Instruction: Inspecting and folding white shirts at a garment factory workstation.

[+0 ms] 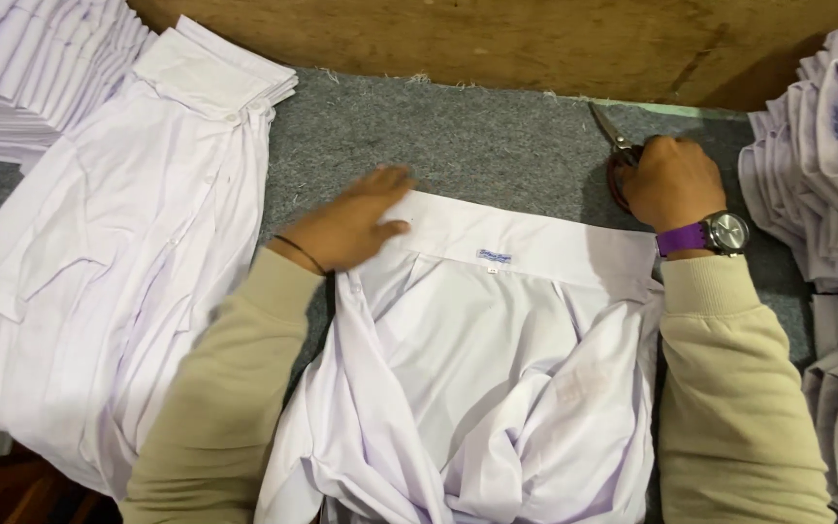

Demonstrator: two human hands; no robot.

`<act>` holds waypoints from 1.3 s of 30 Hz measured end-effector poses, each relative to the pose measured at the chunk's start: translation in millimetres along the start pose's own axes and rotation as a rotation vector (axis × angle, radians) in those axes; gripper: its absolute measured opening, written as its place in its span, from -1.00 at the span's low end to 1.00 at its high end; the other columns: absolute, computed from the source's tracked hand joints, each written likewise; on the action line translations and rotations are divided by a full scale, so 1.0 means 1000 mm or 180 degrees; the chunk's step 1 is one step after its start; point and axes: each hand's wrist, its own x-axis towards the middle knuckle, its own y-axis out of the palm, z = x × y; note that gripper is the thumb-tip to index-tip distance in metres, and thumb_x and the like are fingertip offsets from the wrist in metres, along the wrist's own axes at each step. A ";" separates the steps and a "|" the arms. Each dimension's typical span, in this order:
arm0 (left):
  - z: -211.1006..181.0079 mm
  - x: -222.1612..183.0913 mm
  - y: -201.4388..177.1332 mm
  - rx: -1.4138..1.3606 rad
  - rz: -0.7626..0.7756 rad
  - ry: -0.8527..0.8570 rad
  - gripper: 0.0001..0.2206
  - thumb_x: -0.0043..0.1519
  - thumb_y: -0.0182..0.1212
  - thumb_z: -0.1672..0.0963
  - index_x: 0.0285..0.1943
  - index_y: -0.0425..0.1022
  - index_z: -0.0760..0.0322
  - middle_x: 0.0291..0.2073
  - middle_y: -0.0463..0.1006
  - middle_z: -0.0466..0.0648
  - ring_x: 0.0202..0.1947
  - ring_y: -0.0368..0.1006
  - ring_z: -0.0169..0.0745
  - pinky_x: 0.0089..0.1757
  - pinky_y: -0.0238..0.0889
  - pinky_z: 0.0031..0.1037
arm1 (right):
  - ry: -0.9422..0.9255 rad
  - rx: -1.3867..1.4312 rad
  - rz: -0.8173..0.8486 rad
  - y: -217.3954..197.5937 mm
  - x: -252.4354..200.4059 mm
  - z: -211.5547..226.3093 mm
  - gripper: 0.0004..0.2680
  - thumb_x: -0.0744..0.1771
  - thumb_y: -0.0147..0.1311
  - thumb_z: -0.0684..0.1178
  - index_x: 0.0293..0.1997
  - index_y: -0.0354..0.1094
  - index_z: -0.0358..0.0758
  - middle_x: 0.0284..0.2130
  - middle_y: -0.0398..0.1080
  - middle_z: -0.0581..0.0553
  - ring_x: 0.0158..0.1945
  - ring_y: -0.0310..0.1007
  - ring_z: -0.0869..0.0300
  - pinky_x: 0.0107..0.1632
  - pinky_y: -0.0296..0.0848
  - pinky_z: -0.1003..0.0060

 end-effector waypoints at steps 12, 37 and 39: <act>-0.034 -0.043 -0.066 -0.0719 -0.0511 -0.1375 -0.74 0.28 0.22 -0.03 -0.21 0.70 0.16 -0.32 0.72 -0.16 -0.28 0.58 -0.30 -0.19 0.33 -0.40 | -0.0921 0.0587 -0.0927 -0.031 -0.027 0.026 -0.74 0.43 -0.04 -0.21 0.29 0.19 -0.46 -0.03 0.18 -0.56 -0.33 0.31 -0.65 -0.37 0.31 -0.47; -0.084 -0.027 0.011 0.0766 -0.0161 0.0069 -0.39 0.41 -0.13 -0.06 0.59 0.05 0.30 0.56 0.04 0.13 0.53 -0.09 0.23 0.34 -0.18 0.06 | -0.1867 0.0642 0.0992 -0.008 -0.127 0.134 -0.47 0.47 -0.38 0.24 0.53 -0.15 -0.45 0.51 -0.15 -0.45 0.58 -0.27 -0.20 0.51 -0.26 -0.10; -0.087 -0.027 0.003 0.0782 0.0259 -0.0319 -0.36 0.42 -0.27 -0.13 0.64 -0.08 0.17 0.60 -0.09 0.07 0.56 -0.23 0.19 0.36 -0.31 0.07 | -0.1776 0.0391 0.1100 -0.011 -0.133 0.119 -0.42 0.46 -0.41 0.32 0.57 -0.24 -0.37 0.54 -0.23 -0.39 0.59 -0.32 -0.14 0.51 -0.28 -0.05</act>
